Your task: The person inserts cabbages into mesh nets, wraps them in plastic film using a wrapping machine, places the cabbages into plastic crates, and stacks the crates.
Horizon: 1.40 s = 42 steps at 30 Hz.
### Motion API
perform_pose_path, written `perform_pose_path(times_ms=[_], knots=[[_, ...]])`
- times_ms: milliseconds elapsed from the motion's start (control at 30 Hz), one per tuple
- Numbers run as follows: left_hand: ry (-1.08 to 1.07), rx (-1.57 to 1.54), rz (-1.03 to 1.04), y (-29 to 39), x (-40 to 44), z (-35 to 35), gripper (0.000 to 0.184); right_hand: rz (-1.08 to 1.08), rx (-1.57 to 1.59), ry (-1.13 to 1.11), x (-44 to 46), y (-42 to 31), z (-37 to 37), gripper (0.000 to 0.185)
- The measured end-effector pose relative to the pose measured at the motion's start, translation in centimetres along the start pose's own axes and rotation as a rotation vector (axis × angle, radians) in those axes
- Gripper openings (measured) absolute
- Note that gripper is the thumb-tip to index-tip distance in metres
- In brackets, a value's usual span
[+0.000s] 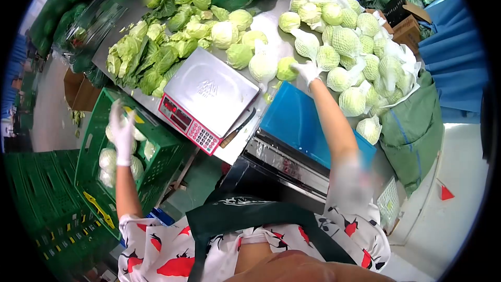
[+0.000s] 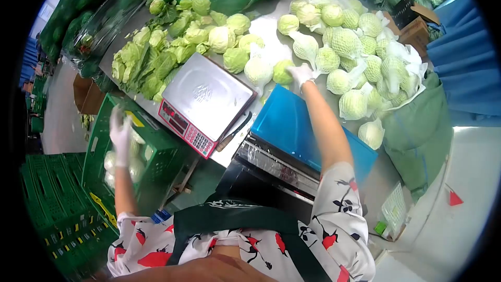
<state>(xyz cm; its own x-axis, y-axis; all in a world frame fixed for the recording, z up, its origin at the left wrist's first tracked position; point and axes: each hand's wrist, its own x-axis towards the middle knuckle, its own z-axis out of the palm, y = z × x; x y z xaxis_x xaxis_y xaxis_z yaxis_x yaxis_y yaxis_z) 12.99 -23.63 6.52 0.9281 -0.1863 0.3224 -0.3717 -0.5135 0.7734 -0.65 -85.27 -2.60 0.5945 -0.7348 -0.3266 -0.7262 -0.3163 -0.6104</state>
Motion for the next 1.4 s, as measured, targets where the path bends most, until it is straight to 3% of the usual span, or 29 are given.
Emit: perform_pose_path(times_ms=[100,200,333,433,500,567,667,733,833,933,967,1067,1133,1267,1333,1367,1400], knots=[[-0.444,-0.045,0.061,10.4,2.1,12.7,0.064,0.180,0.153,-0.258,1.1,-1.3,1.5,0.089],[-0.633,-0.080,0.326,12.6,3.6,25.5,0.069,0.251,0.274,-0.404,3.2,-0.3,2.8,0.084],[-0.753,0.261,0.496,15.6,4.4,37.6,0.099,0.341,0.606,-0.458,2.6,0.8,0.8,0.077],[-0.734,0.488,0.616,16.0,4.1,41.7,0.105,0.245,0.873,-0.560,-1.0,1.0,-4.5,0.066],[-0.699,0.629,0.676,16.0,3.8,43.3,0.104,0.031,0.897,-0.597,-5.5,1.3,-8.5,0.064],[-0.745,0.599,0.603,16.1,4.0,44.9,0.101,-0.114,0.679,-0.488,-11.1,1.6,-11.8,0.065],[-0.758,0.488,0.505,15.7,4.9,45.8,0.089,-0.194,0.332,-0.375,-18.2,3.6,-14.1,0.077],[-0.856,0.477,0.361,16.4,6.1,45.4,0.086,-0.090,0.215,-0.349,-22.1,3.6,-15.1,0.086],[-0.904,0.102,0.006,16.5,7.5,44.0,0.078,-0.050,-0.058,-0.242,-24.4,6.3,-14.1,0.097],[-1.004,-0.795,-0.411,15.7,7.3,41.2,0.063,-0.001,0.040,-0.265,-24.8,7.4,-14.1,0.107],[-1.011,-0.967,-0.499,15.5,7.0,40.1,0.050,-0.078,-0.041,-0.178,-24.9,7.4,-13.8,0.107],[-0.982,-1.098,-0.607,17.9,5.4,34.5,0.047,-0.359,-0.199,0.085,-25.2,6.2,-13.1,0.106],[-1.002,-1.122,-0.554,18.9,3.4,33.1,0.045,-0.599,-0.193,0.262,-25.7,2.4,-12.2,0.104],[-1.141,-1.048,-0.445,23.6,-2.1,28.7,0.046,-0.993,-0.059,0.359,-26.6,-3.2,-8.5,0.093],[-1.150,-1.020,-0.403,24.3,-4.9,27.9,0.047,-1.065,-0.058,0.330,-26.4,-3.1,-7.3,0.055],[-1.270,-1.146,-0.709,23.5,-5.7,28.3,0.050,-1.075,-0.101,0.287,-26.4,-2.3,-6.9,0.046],[-1.227,-0.857,-0.419,22.9,-6.4,28.4,0.056,-1.086,-0.142,0.246,-26.5,-1.5,-6.7,0.037]])
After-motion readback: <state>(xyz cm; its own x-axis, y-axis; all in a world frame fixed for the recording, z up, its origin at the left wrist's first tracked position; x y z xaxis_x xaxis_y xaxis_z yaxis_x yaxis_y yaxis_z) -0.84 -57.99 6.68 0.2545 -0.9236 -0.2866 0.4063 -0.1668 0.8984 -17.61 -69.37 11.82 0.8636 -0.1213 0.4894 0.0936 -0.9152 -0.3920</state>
